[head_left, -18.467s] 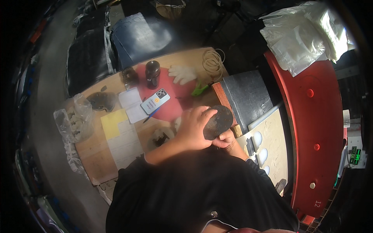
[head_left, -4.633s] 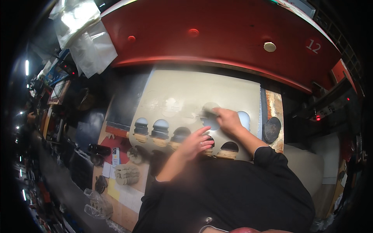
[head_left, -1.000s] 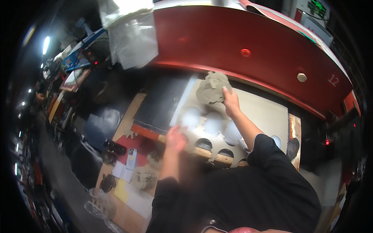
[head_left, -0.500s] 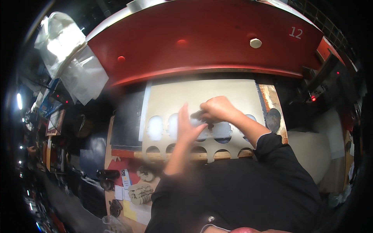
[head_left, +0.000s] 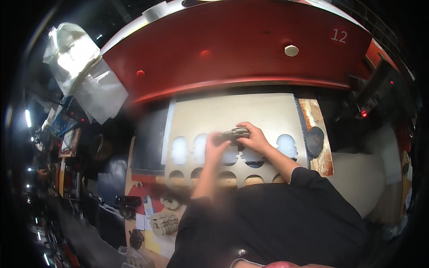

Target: The person places a clay-like disc into a mold cavity on a red press, closes the press, and removes a formed dark circular puck. This cycle repeats multiple times, with the person handling the clay discs and the finished pucks by hand.

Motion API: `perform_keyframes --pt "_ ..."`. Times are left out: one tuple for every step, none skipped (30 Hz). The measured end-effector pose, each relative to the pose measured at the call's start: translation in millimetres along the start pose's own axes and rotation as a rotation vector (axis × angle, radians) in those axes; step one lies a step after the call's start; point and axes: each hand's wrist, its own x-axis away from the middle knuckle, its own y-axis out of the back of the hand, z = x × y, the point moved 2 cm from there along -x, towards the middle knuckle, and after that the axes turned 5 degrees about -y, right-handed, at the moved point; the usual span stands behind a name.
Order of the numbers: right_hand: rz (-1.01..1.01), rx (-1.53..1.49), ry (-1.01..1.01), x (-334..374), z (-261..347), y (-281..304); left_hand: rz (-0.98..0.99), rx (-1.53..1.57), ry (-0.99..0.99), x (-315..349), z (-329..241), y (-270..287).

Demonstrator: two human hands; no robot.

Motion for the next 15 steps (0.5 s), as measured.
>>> perform_keyframes --pt "-0.082 0.086 0.118 1 -1 -3 -0.028 0.057 0.024 0 3 2" --pt "-0.086 0.026 0.098 1 -4 -4 -0.07 0.106 0.06 0 6 5" --pt "-0.091 -0.025 0.07 2 -6 -6 -0.053 0.289 0.061 1 9 3" --pt "-0.1 -0.068 0.022 3 -8 -7 -0.062 0.331 0.018 0 11 1" --pt "-0.084 -0.118 0.042 3 -8 -11 -0.091 0.368 -0.013 -1 14 -2" --pt "-0.075 -0.161 0.045 4 -9 -14 -0.162 0.396 0.014 -2 17 -5" --pt "-0.067 -0.211 0.064 4 -9 -17 -0.189 0.403 -0.059 1 20 -12" --pt "-0.09 -0.238 0.088 4 -9 -20 -0.192 0.334 -0.112 1 19 -14" --pt "-0.112 -0.273 0.125 4 -10 -22 -0.197 0.261 -0.136 2 19 -17" --pt "-0.13 -0.304 0.184 4 -10 -22 -0.189 0.207 -0.189 3 18 -19" --pt "-0.167 -0.309 0.203 3 -12 -22 -0.188 0.152 -0.167 2 18 -20" --pt "-0.238 -0.204 0.2 2 -13 -21 -0.201 0.097 -0.112 2 19 -20" --pt "-0.308 -0.098 0.197 1 -15 -20 -0.202 0.061 -0.093 2 19 -21" --pt "-0.391 -0.002 0.185 -1 -16 -18 -0.201 0.04 -0.087 0 19 -21" --pt "-0.382 -0.021 0.217 -1 -17 -19 -0.2 0.021 -0.074 -2 19 -22"
